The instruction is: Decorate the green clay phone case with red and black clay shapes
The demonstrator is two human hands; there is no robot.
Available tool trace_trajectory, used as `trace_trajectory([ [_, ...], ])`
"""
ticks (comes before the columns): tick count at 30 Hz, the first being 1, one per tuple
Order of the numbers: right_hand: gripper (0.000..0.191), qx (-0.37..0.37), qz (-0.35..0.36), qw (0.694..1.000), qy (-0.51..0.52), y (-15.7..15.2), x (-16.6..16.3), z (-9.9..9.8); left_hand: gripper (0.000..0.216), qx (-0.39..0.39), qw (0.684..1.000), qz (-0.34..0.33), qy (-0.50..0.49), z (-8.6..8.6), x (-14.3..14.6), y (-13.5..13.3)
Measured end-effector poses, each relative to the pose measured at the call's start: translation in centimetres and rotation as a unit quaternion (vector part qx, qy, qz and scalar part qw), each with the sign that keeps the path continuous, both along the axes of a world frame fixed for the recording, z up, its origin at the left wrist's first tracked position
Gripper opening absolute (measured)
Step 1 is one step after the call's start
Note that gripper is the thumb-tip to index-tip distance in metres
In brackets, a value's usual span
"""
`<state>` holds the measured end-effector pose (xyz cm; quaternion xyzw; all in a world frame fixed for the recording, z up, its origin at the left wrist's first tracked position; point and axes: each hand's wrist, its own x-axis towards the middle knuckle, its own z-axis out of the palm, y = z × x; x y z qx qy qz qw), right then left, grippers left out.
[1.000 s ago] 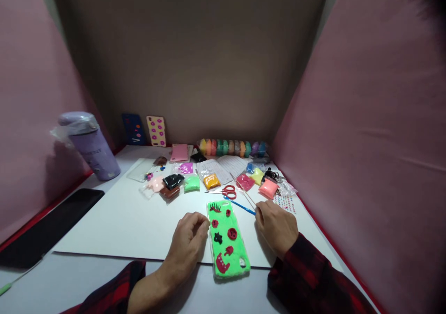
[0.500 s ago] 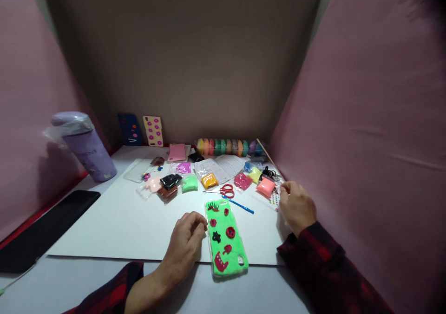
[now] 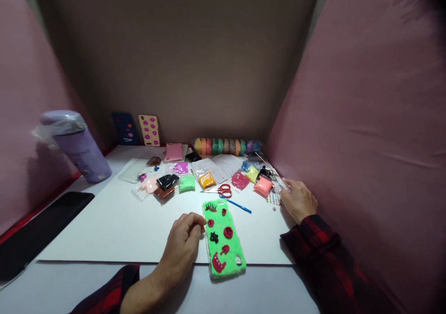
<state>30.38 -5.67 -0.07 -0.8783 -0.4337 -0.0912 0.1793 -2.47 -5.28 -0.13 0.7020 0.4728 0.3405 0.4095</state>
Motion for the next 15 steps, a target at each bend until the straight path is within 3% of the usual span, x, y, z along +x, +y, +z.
trace_trajectory([
  [15, 0.03, 0.024, -0.022, 0.998, 0.054, 0.32, 0.01, -0.07, 0.019, 0.006, 1.0, -0.003, 0.021, 0.33, 0.05, -0.1],
])
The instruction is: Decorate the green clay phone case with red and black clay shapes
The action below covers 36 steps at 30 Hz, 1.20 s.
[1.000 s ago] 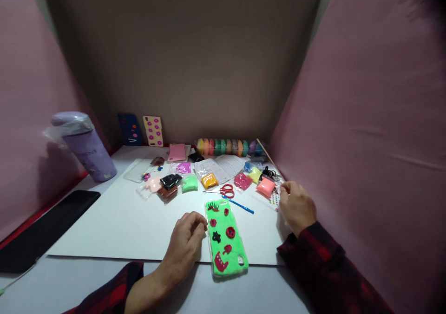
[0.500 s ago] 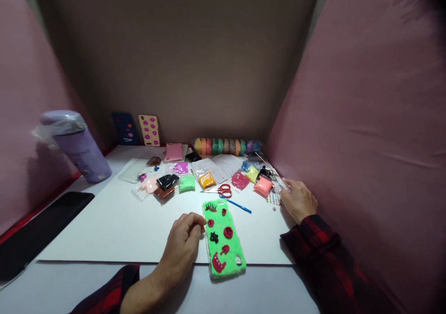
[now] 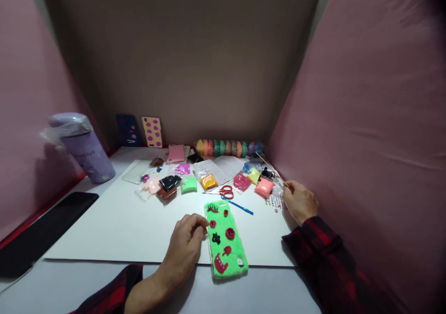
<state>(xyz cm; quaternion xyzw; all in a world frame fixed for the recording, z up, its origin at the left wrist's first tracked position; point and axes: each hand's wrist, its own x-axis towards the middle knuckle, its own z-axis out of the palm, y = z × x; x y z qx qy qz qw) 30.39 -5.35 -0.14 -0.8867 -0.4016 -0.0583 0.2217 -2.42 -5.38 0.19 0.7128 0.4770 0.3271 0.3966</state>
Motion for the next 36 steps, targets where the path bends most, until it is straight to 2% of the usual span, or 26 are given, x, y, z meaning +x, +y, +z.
trace_trajectory([
  [5, 0.029, 0.015, -0.002, 1.0, 0.009, -0.01, 0.07, -0.21, 0.02, 0.006, 1.0, 0.0, 0.002, -0.11, -0.07, -0.03],
  [12, 0.029, 0.087, -0.011, 0.996, -0.011, 0.02, -0.03, -0.02, 0.02, 0.001, 1.0, 0.003, 0.001, -0.05, -0.11, -0.08],
  [25, 0.015, 0.154, -0.026, 0.988, 0.002, -0.09, -0.63, 0.12, 0.018, 0.002, 1.0, -0.001, -0.004, -0.22, -0.05, -0.12],
  [36, 0.024, 0.188, -0.025, 0.981, 0.035, 0.18, -0.17, -0.21, 0.019, 0.008, 1.0, -0.003, 0.01, -0.24, -0.08, -0.02],
])
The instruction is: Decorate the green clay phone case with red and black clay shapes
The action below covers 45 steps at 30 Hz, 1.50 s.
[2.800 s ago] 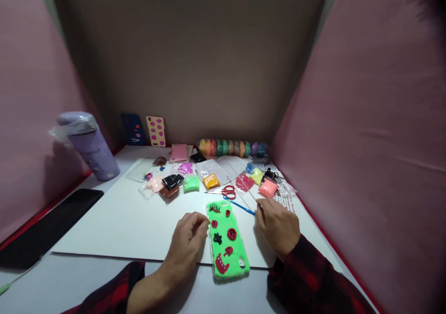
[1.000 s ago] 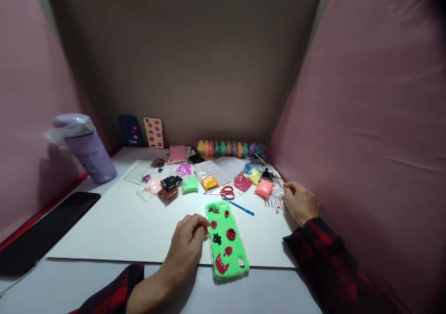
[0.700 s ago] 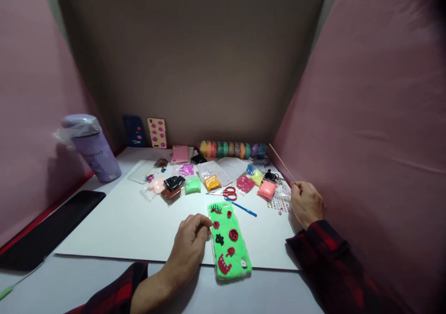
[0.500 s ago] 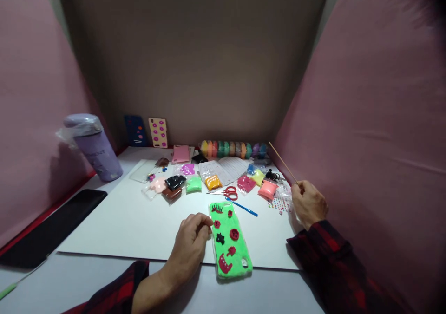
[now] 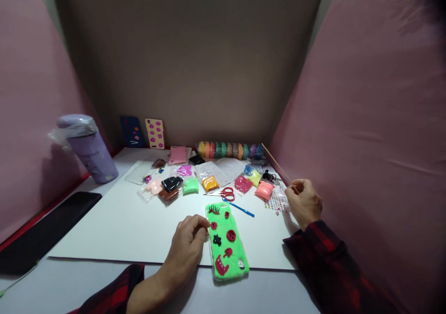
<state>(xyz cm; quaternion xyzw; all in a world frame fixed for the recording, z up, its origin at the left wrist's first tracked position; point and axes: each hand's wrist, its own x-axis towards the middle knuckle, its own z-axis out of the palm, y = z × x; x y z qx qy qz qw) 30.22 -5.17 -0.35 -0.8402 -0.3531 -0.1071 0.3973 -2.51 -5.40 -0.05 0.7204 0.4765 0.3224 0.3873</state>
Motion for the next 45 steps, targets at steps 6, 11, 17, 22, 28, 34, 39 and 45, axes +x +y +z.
trace_trajectory([
  [6, 0.025, 0.006, 0.017, 1.0, 0.009, 0.0, 0.2, 0.0, 0.019, 0.003, 1.0, 0.002, 0.006, 0.2, 0.0, -0.1],
  [11, 0.02, -0.004, 0.033, 0.999, 0.009, -0.2, 0.0, 0.2, 0.019, 0.005, 1.0, -0.001, 0.006, 0.4, 0.1, -0.1],
  [17, 0.022, -0.038, 0.058, 0.998, 0.009, -0.3, -0.4, 0.3, 0.019, 0.005, 1.0, 0.001, 0.008, 0.3, 0.0, -0.1],
  [22, 0.03, -0.067, 0.032, 0.997, -0.008, -0.4, -0.7, 0.4, 0.018, 0.006, 1.0, 0.002, 0.004, 0.3, 0.1, -0.1],
  [28, 0.029, -0.07, 0.037, 0.997, -0.023, -0.5, -0.8, 0.3, 0.017, 0.007, 1.0, -0.001, 0.007, 0.5, 0.1, -0.1],
  [34, 0.027, -0.039, 0.106, 0.993, -0.02, 2.1, -0.2, 1.8, 0.017, -0.001, 1.0, 0.003, 0.009, 0.6, 0.0, -0.3],
  [39, 0.027, -0.047, 0.168, 0.981, -0.082, 7.1, -0.2, 3.0, 0.017, -0.004, 1.0, -0.002, -0.004, 0.7, 0.1, -0.3],
  [45, 0.023, -0.068, 0.202, 0.968, -0.136, 10.8, -0.3, 2.4, 0.018, -0.008, 1.0, -0.006, -0.007, 0.1, 0.0, -0.2],
])
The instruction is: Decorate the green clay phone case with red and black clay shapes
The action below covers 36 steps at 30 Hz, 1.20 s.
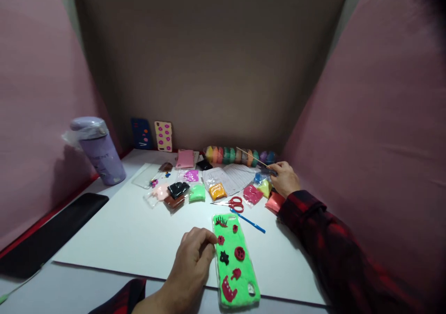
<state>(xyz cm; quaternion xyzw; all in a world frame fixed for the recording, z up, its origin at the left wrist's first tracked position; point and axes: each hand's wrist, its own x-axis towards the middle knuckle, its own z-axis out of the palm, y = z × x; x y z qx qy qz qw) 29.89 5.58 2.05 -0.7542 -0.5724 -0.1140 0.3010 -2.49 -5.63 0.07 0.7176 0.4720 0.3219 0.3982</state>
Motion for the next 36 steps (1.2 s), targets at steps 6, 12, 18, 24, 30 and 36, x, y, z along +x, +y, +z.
trace_trajectory([
  [6, 0.017, 0.041, -0.018, 0.999, 0.013, 0.4, 0.0, 2.5, 0.018, 0.003, 1.0, 0.004, 0.003, 0.0, -0.1, -0.1],
  [12, 0.024, 0.102, -0.022, 0.994, 0.037, -3.4, -1.9, 6.3, 0.017, 0.013, 1.0, 0.007, -0.01, 0.0, -0.1, 0.2],
  [18, 0.019, 0.184, 0.061, 0.981, -0.022, -10.8, -6.0, 8.2, 0.016, 0.235, 0.968, -0.035, -0.075, 3.5, 0.0, -1.1],
  [24, 0.012, 0.209, 0.141, 0.965, -0.071, -16.2, -10.5, 8.4, 0.032, 0.45, 0.877, -0.166, -0.002, 10.2, 1.6, -5.0],
  [30, 0.01, 0.213, 0.171, 0.962, 0.002, -19.6, -13.3, 8.2, 0.021, 0.414, 0.898, -0.111, 0.095, 10.9, 3.7, -5.7],
  [36, 0.014, 0.211, 0.199, 0.956, 0.034, -23.4, -16.3, 7.9, 0.023, 0.476, 0.845, -0.126, 0.209, 10.1, 3.5, -6.4],
])
